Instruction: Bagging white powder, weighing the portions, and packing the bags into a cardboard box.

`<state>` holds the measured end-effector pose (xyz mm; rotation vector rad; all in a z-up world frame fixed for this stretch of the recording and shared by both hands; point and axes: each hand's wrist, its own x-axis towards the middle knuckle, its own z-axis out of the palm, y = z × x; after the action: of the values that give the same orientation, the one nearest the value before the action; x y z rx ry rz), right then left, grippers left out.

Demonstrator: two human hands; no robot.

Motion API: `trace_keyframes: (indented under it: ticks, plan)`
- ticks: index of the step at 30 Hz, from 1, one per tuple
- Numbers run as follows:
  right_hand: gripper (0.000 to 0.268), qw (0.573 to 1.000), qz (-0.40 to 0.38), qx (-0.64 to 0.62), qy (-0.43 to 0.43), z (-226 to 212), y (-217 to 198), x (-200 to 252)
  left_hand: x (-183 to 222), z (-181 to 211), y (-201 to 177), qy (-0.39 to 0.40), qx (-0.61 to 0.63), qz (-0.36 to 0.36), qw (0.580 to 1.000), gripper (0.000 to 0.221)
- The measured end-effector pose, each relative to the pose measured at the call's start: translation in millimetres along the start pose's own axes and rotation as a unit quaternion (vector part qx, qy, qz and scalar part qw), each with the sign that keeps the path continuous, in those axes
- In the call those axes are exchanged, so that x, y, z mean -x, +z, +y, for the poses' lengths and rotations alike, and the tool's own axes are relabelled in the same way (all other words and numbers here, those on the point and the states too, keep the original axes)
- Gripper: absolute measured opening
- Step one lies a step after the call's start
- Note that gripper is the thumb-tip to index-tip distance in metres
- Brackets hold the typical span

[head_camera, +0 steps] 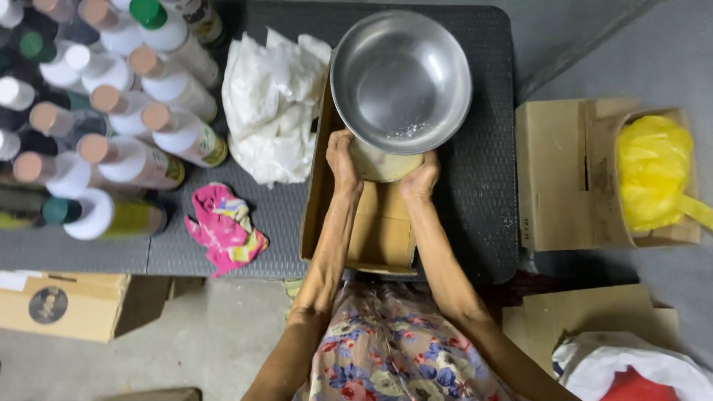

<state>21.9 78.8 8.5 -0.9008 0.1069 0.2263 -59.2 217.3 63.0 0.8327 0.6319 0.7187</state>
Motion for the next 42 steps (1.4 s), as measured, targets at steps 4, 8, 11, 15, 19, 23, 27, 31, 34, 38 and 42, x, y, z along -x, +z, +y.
trace_keyframes:
  ticks: [4, 8, 11, 15, 19, 23, 27, 31, 34, 38, 42]
  plan:
    - [0.04, 0.995, 0.04, -0.085, 0.027, 34.1, -15.6, -26.4, -25.6, -22.2, -12.2, -0.022, -0.01, 0.003, 1.0, 0.017]
    - [0.037, 0.997, 0.041, -0.064, 0.007, 54.6, -35.7, -46.3, -36.2, -31.6, -14.8, -0.058, 0.003, 0.002, 0.998, 0.016]
    - [0.03, 0.999, 0.03, -0.013, -0.01, 49.4, -32.6, -40.0, -36.3, -20.4, -15.6, -0.112, -0.031, 0.018, 0.993, 0.016]
    - [0.031, 0.985, 0.063, 0.161, -0.017, 6.4, 0.3, -27.3, -51.8, -21.2, -40.8, -0.083, -0.117, -0.072, 0.987, 0.028]
    - [0.024, 0.882, 0.028, 0.431, -0.186, -25.9, -2.4, -7.9, 23.9, 72.1, -42.0, 0.219, -0.422, -0.136, 0.869, 0.042]
    - [0.041, 0.745, 0.045, 0.646, -0.159, -18.4, -35.1, -5.3, 62.2, 89.3, -74.3, 0.243, -0.529, -0.075, 0.81, 0.05]
    - [0.03, 0.703, 0.018, 0.706, -0.082, 7.9, -79.3, 0.3, 66.5, 78.9, -97.9, 0.126, -0.581, -0.073, 0.801, 0.059]
    - [0.026, 0.718, 0.034, 0.691, -0.076, -1.2, -82.7, -0.3, 44.6, 55.6, -111.1, 0.131, -0.591, -0.079, 0.792, 0.066]
    - [0.024, 0.702, 0.07, 0.708, -0.035, -7.4, -100.7, 11.4, 39.0, 51.4, -102.9, 0.145, -0.563, -0.089, 0.809, 0.069]
    - [0.021, 0.688, 0.111, 0.707, -0.116, -34.4, -132.8, 12.5, 12.8, 21.2, -75.1, 0.186, -0.53, -0.155, 0.813, 0.067]
    - [0.016, 0.72, 0.137, 0.673, -0.099, -68.0, -140.3, -4.4, -28.0, 5.1, -17.1, 0.208, -0.51, -0.225, 0.804, 0.057]
